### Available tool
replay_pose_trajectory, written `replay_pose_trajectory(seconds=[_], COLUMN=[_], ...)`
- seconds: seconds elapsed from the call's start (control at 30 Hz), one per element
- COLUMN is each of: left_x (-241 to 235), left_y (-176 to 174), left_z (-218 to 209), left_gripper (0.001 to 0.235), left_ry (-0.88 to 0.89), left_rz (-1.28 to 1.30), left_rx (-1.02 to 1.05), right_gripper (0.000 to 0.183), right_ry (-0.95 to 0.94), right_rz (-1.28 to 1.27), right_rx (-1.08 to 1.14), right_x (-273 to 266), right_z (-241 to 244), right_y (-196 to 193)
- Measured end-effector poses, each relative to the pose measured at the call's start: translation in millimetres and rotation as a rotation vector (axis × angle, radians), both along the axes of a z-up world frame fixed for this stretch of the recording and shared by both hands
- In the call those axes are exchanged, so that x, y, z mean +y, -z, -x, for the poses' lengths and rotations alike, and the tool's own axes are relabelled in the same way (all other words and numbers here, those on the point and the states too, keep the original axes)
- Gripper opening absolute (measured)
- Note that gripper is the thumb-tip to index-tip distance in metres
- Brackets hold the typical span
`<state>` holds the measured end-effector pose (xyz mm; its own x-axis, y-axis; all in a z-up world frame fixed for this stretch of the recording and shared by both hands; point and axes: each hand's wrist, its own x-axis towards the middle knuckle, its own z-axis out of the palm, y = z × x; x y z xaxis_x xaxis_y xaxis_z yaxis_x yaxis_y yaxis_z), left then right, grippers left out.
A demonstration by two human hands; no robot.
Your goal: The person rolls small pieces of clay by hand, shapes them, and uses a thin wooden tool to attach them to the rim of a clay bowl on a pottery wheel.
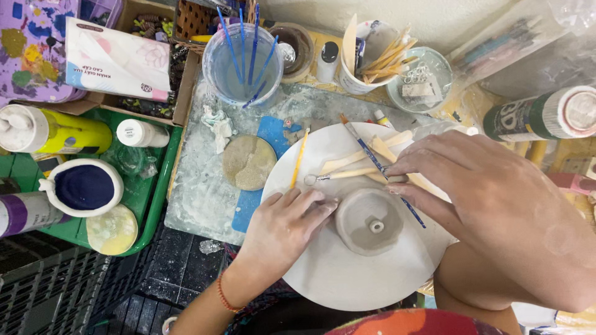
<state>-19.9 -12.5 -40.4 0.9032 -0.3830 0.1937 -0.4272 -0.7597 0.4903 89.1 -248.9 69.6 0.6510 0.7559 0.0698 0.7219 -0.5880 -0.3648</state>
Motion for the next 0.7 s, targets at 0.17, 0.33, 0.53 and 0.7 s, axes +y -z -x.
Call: replay_pose_trajectory(seconds=[0.17,0.33,0.53,0.7], left_x=[2,14,19,13], left_y=[7,4,6,-2], left_z=[5,7,9,3], left_gripper=[0.020,0.018,0.016,0.016], left_ry=[-0.102,-0.249,-0.272,-0.208], left_rz=[0.132,0.523,0.769,0.891], left_rx=[-0.060,0.067,0.193,0.246], right_gripper=[0.028,0.032,0.034,0.026], right_ry=[-0.001,-0.197,-0.157,-0.110], right_rz=[0.000,-0.084,-0.011,0.153], right_rx=[-0.017,-0.020,0.120,0.139], right_x=[5,23,30,13], right_z=[10,26,19,10], right_y=[1,9,26,15])
